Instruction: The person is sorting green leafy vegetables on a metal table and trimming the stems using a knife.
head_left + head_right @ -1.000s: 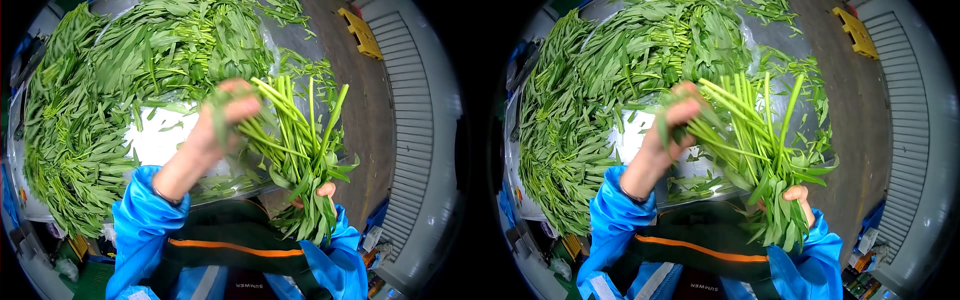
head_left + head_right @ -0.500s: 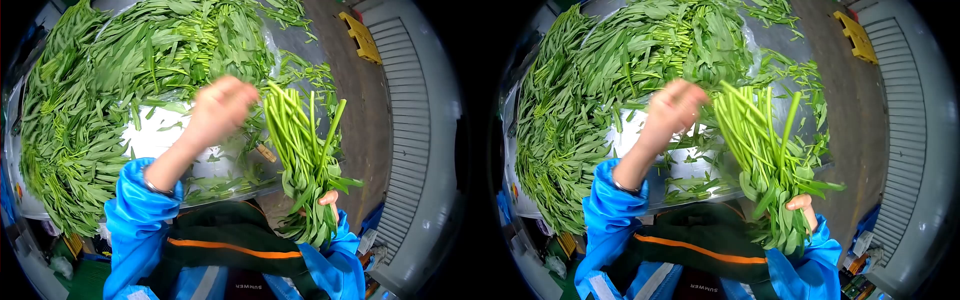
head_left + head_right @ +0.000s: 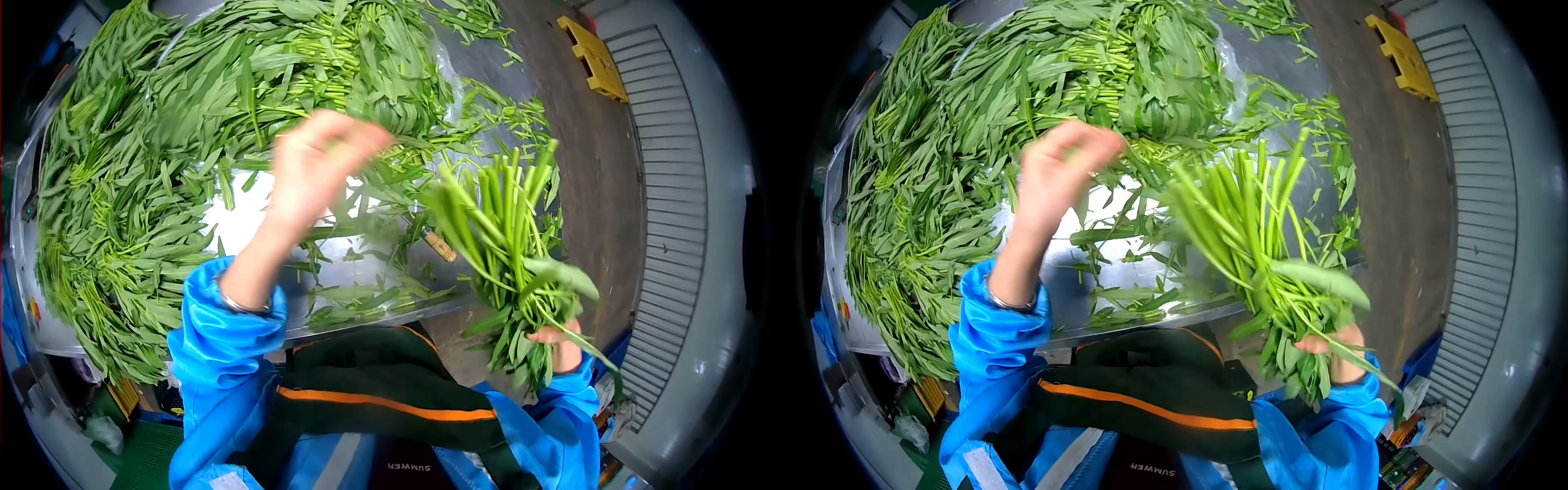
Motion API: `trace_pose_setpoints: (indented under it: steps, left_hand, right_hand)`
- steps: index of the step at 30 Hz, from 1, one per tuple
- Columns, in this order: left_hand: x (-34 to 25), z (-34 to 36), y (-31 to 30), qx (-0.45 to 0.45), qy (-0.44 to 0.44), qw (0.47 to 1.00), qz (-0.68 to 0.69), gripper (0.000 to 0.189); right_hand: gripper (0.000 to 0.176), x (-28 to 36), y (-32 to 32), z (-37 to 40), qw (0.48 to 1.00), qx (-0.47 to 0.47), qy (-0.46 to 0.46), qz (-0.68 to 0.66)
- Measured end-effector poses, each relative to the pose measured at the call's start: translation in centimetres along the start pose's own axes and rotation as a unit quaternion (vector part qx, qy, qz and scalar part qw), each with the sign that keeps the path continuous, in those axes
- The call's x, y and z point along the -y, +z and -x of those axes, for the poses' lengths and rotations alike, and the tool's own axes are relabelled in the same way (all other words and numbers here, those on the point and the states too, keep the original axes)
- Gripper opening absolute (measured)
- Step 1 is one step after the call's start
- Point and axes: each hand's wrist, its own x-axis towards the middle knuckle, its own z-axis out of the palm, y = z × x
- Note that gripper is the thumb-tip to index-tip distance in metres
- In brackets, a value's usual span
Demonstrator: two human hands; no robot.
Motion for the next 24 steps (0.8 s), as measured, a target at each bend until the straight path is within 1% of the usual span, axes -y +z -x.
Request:
trace_pose_setpoints:
  steps: [1, 2, 3, 4, 5, 7, 9, 10, 11, 12, 14, 15, 16, 17, 18, 19, 22, 24]
  left_hand:
    - [-0.3, -0.2, -0.8, -0.049, -0.045, 0.991, 0.113, 0.020]
    - [-0.9, -0.4, -1.2, -0.098, -0.089, 0.965, 0.225, 0.024]
    - [-1.6, 0.0, -0.6, -0.007, -0.022, 0.991, 0.131, 0.031]
    - [-2.3, 0.4, 0.0, 0.070, 0.061, 0.995, 0.045, 0.039]
    - [-2.2, 1.2, 2.3, 0.096, 0.138, 0.986, 0.015, 0.037]
    - [-2.2, 1.8, 3.3, 0.166, 0.154, 0.974, -0.002, 0.034]
    - [-1.7, 1.2, 1.5, 0.263, 0.031, 0.964, 0.030, 0.030]
    - [-1.5, 1.0, 0.9, 0.230, -0.019, 0.972, 0.045, 0.014]
    - [-0.3, 1.1, 0.5, 0.163, -0.076, 0.975, 0.129, 0.015]
    - [0.9, 1.1, 0.1, 0.094, -0.134, 0.964, 0.210, 0.016]
    - [1.5, 0.2, -1.5, -0.034, -0.112, 0.938, 0.326, 0.012]
    - [0.9, 0.3, -2.1, -0.017, -0.095, 0.954, 0.283, 0.015]
    - [-0.4, 0.7, -1.9, 0.033, -0.097, 0.979, 0.177, 0.023]
    - [-1.6, 1.0, -1.0, 0.115, 0.023, 0.991, 0.067, 0.030]
    - [-2.4, 1.5, 0.5, 0.192, 0.141, 0.970, -0.045, 0.038]
    - [-2.8, 1.9, 2.3, 0.180, 0.207, 0.953, -0.131, 0.040]
    - [-2.7, 2.3, 4.0, 0.165, 0.213, 0.954, -0.135, 0.028]
    - [-1.2, 1.6, 3.3, 0.147, 0.078, 0.986, 0.013, 0.020]
  right_hand:
    - [0.082, 0.4, 0.4, 0.0, 0.998, -0.005, -0.020, 0.055]
    - [0.082, 0.9, 0.8, 0.0, 0.969, -0.022, -0.062, 0.240]
    - [0.083, 1.5, 1.5, -0.2, 0.902, -0.054, -0.096, 0.417]
    - [0.080, 2.7, 2.3, -1.2, 0.847, 0.030, -0.103, 0.521]
    - [0.076, 4.0, 3.1, -2.2, 0.778, 0.113, -0.127, 0.604]
    - [0.077, 4.7, 3.7, -3.5, 0.714, 0.124, -0.218, 0.654]
    - [0.071, 4.4, 5.6, -3.5, 0.639, 0.032, -0.296, 0.709]
    - [0.067, 4.7, 6.5, -3.6, 0.596, 0.050, -0.319, 0.735]
    - [0.066, 4.7, 7.0, -3.6, 0.548, 0.044, -0.338, 0.764]
    - [0.066, 4.6, 7.2, -3.5, 0.499, 0.038, -0.355, 0.790]
    - [0.064, 5.0, 7.5, -3.6, 0.459, 0.008, -0.387, 0.800]
    - [0.063, 5.1, 7.2, -3.4, 0.438, -0.014, -0.392, 0.809]
    - [0.063, 5.2, 7.3, -3.5, 0.429, -0.022, -0.399, 0.810]
    - [0.063, 5.1, 7.5, -3.5, 0.423, -0.030, -0.402, 0.812]
    - [0.063, 4.9, 7.7, -3.6, 0.418, -0.035, -0.404, 0.813]
    - [0.064, 4.7, 7.8, -3.9, 0.440, -0.034, -0.403, 0.802]
    - [0.064, 4.6, 8.4, -4.4, 0.514, -0.018, -0.373, 0.772]
    - [0.065, 4.7, 8.4, -4.2, 0.539, -0.017, -0.342, 0.770]
